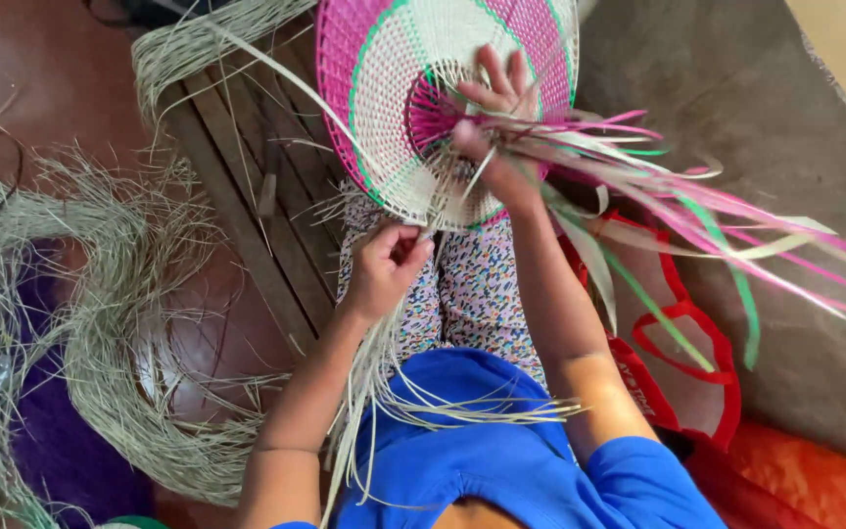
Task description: The person weaves a round basket by hand, interlacing white, pink, and green strips into a spiral pattern. They occasionally use a small wooden mallet to tap the woven edges and adjust the basket's shape while seated on a low bench.
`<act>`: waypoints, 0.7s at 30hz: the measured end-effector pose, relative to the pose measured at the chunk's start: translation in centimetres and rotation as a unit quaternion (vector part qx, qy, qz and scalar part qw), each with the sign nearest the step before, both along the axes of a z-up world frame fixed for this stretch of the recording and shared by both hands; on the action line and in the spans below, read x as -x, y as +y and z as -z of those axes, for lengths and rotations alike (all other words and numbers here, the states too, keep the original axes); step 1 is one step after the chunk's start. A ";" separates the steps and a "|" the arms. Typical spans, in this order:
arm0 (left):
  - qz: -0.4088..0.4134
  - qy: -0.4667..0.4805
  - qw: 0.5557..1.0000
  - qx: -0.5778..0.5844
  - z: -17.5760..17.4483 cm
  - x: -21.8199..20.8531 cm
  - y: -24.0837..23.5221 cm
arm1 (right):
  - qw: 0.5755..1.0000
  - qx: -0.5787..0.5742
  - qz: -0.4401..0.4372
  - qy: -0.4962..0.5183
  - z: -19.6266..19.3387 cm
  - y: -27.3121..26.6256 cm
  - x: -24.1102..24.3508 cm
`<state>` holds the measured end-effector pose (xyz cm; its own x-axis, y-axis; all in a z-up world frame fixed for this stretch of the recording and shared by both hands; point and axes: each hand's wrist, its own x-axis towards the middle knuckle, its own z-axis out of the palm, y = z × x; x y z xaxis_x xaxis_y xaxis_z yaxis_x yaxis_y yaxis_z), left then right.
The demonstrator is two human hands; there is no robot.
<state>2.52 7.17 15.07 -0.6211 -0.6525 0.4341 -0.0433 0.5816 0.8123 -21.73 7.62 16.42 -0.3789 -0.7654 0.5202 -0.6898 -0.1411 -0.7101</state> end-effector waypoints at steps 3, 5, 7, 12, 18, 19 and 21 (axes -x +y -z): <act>-0.006 -0.020 0.994 -0.107 -0.6 0.4 0.2 | 0.934 0.135 -0.168 -0.284 -0.6 -1.1 0.9; -0.019 -0.009 0.983 -0.183 -1.0 0.9 -0.1 | 0.782 0.203 -0.215 -0.549 -1.6 -1.5 1.9; -0.004 -0.014 0.976 -0.217 -1.1 0.8 -0.6 | 0.747 0.226 -0.219 -0.585 -2.1 -1.4 2.1; 0.093 0.140 0.915 -0.367 0.4 0.7 -3.4 | 0.712 0.238 -0.136 -0.647 -1.7 -2.4 2.5; 0.159 0.442 0.749 -0.467 1.5 6.0 -6.0 | 0.604 0.269 -0.054 -0.748 2.0 -5.4 2.7; 0.171 0.352 0.776 -0.495 1.4 6.7 -6.0 | 0.574 0.270 -0.050 -0.772 2.8 -5.7 3.0; 0.184 0.262 0.797 -0.512 0.9 7.7 -6.4 | 0.544 0.273 -0.051 -0.792 2.8 -6.0 2.8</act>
